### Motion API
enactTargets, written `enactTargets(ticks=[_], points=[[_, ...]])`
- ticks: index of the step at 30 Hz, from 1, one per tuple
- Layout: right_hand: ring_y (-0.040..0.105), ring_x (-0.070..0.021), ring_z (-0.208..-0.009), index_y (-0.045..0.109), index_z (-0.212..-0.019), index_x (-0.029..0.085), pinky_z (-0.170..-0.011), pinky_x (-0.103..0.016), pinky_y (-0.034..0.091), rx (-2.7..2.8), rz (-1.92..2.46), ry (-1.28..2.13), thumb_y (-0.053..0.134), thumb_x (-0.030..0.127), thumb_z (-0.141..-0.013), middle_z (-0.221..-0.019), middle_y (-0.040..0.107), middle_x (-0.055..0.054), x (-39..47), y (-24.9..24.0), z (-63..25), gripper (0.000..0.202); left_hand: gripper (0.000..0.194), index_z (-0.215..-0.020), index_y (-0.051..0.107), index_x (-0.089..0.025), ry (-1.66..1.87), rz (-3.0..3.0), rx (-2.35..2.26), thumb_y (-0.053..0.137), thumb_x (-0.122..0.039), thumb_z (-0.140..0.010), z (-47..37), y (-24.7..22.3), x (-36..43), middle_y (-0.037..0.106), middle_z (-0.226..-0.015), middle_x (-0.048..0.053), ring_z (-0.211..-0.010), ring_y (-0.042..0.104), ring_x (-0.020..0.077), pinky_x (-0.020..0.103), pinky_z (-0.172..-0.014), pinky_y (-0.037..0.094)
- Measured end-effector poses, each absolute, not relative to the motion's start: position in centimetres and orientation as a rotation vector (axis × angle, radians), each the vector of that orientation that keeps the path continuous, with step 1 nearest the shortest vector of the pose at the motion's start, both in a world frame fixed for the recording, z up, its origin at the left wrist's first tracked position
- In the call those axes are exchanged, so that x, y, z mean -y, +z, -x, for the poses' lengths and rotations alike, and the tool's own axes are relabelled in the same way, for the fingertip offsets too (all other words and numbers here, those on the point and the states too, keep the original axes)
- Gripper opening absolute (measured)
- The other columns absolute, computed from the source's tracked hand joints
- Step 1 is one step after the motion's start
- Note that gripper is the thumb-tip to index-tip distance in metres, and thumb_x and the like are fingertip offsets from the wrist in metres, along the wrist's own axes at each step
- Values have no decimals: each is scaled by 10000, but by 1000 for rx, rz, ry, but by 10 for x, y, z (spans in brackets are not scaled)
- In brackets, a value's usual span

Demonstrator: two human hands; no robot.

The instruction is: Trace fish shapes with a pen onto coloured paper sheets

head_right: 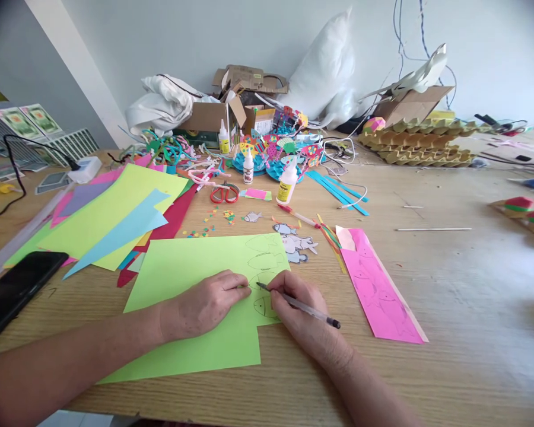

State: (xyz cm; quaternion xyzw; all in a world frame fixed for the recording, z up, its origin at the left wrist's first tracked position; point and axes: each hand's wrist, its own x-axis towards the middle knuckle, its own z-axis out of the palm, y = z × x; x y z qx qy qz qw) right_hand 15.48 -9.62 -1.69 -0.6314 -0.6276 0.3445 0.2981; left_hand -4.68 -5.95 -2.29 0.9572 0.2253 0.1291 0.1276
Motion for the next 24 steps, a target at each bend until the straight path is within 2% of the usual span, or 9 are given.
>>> enactTargets(ticks=[5, 17, 24], points=[[354, -101, -481, 508, -698, 204, -447, -217, 274, 1716, 1663, 913, 436, 255, -730, -510, 403, 57, 98, -17, -156, 94, 210, -936, 557, -116, 312, -2831, -653, 399, -20, -837, 47, -20, 60, 537, -1036, 92, -941, 498, 188, 286, -856, 437], [370, -108, -472, 505, -681, 210, -440, -220, 282, 1729, 1664, 907, 443, 270, -712, -501, 408, 56, 97, -14, -154, 92, 187, -909, 553, -121, 266, -2863, -660, 401, -34, -845, 45, -18, 61, 534, -998, 81, -895, 495, 178, 285, -847, 437], [370, -107, -485, 503, -701, 207, -458, -224, 288, 1729, 1689, 909, 432, 272, -728, -518, 409, 56, 97, -15, -154, 99, 195, -930, 561, -109, 291, -2862, -656, 404, -30, -847, 45, -19, 61, 540, -1009, 94, -937, 498, 185, 291, -858, 437]])
